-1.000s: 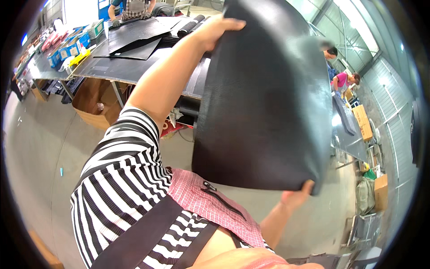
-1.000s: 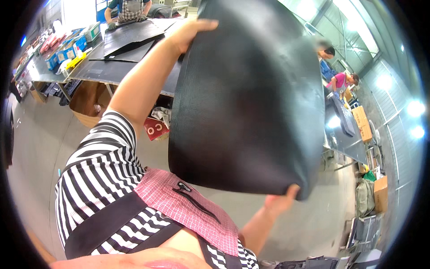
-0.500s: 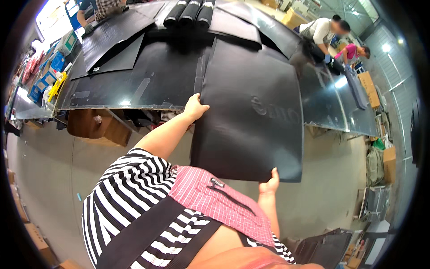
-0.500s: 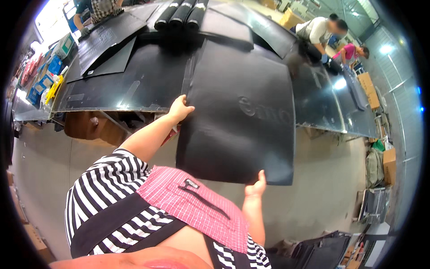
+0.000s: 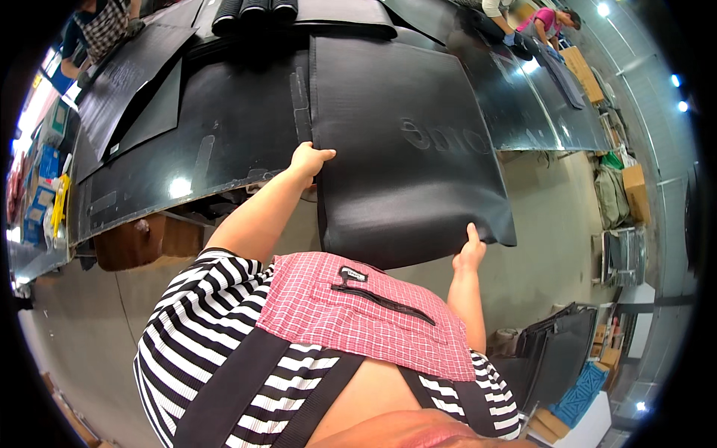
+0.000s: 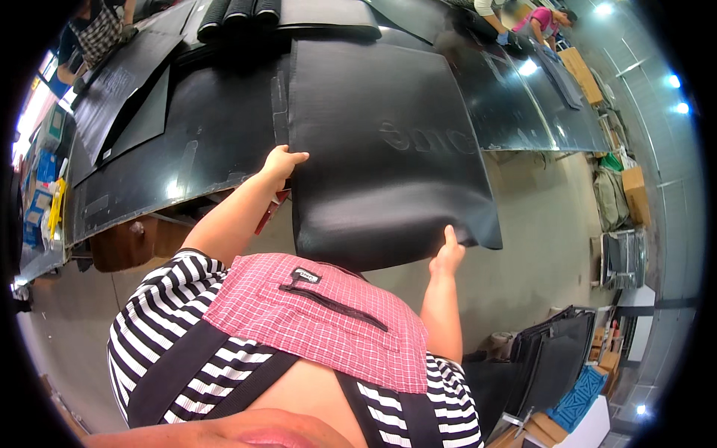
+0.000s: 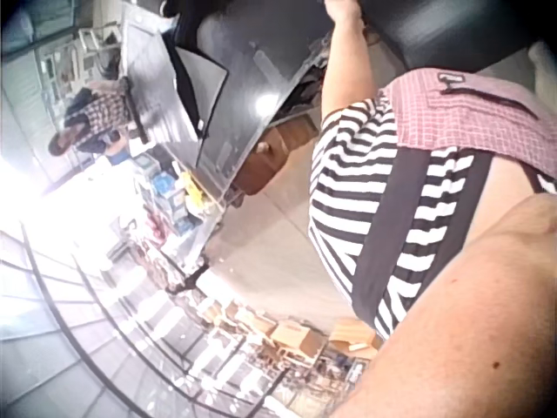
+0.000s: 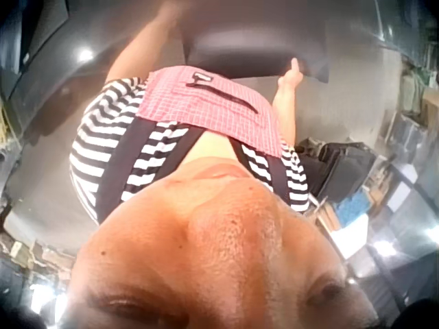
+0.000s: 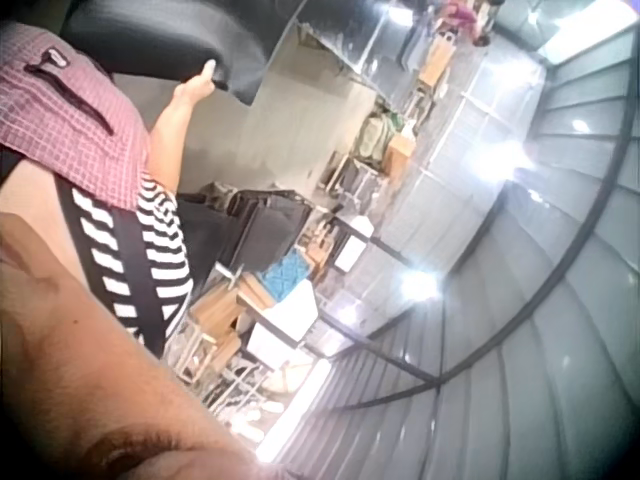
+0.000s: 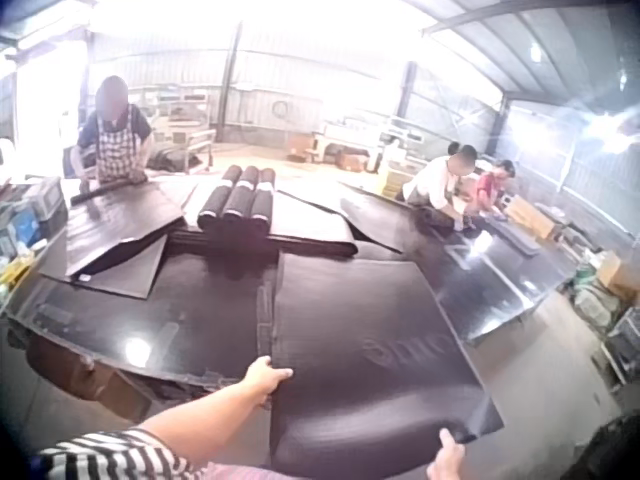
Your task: The person applies adhesive to a black car mat using a small roller and a squeeze bottle, then presses a white label onto the treated area. They handle multiple mats, moving them between a workbench and a stack on the floor, and repeat the adhesive and labeling process on different units.
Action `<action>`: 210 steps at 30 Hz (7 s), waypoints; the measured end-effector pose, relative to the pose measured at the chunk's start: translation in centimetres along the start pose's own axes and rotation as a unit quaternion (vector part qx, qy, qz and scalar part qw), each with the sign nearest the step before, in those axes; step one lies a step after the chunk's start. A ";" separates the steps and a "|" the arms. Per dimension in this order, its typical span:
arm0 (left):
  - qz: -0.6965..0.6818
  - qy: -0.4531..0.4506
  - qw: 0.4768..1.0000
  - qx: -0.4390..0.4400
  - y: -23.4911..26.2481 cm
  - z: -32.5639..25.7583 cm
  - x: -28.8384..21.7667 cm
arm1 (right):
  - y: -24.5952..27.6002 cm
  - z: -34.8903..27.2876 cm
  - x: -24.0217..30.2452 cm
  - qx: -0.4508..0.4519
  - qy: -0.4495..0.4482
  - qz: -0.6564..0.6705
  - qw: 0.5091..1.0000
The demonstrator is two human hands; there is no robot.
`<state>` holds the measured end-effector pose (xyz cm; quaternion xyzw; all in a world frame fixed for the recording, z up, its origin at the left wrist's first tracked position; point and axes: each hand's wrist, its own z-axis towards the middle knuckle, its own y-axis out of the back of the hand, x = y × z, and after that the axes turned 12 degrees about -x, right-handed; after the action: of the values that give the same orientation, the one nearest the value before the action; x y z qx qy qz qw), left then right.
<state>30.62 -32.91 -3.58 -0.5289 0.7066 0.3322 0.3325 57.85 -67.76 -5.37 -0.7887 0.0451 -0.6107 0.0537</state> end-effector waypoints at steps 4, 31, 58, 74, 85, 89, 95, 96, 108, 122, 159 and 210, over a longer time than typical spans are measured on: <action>0.110 -0.082 0.990 -0.023 -3.0 0.7 0.4 | -3.6 4.0 4.6 0.041 0.074 0.015 0.996; -0.106 -0.049 0.992 -0.053 -9.0 -0.5 -0.1 | 1.4 12.5 -0.8 0.143 -0.284 0.168 0.933; -0.097 -0.124 0.985 0.068 -8.0 -0.8 -7.2 | 0.3 10.1 3.1 0.172 -0.272 0.113 0.940; -0.134 -0.170 0.976 0.001 25.6 -3.8 -9.8 | -4.9 -24.1 -6.9 0.225 -0.358 0.035 0.905; 0.110 -0.081 0.968 -0.210 32.6 5.0 4.1 | -5.0 -27.3 -9.0 0.204 -0.380 0.016 0.902; 0.083 -0.025 0.974 -0.208 33.1 5.2 4.2 | -4.0 -24.2 -11.2 0.105 -0.327 0.002 0.939; 0.044 -0.033 0.970 -0.237 32.5 7.3 5.5 | -1.2 -13.2 -10.8 0.026 -0.168 0.093 0.981; 0.057 -0.039 0.969 -0.236 32.9 8.0 5.7 | -1.3 -11.9 -10.6 0.053 -0.128 0.087 0.987; -0.074 -0.015 0.988 -0.135 35.5 8.6 6.7 | -2.2 -6.8 -6.7 0.166 0.189 -0.376 0.892; 0.334 -0.222 0.794 -0.456 29.6 6.2 6.0 | -0.8 -3.4 -5.0 0.275 -0.147 -0.123 0.942; 0.232 -0.164 0.867 -0.409 20.4 6.0 0.9 | -11.0 3.2 -8.6 0.352 0.097 -0.339 0.867; 0.474 -0.403 0.763 -0.175 20.7 1.1 2.3 | -43.2 -9.6 -5.0 0.275 0.613 -0.565 0.479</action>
<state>10.17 -28.64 -3.66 0.0073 0.5978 0.7481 0.2878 47.52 -24.64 -1.69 -0.0147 -0.5589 -0.8189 -0.1299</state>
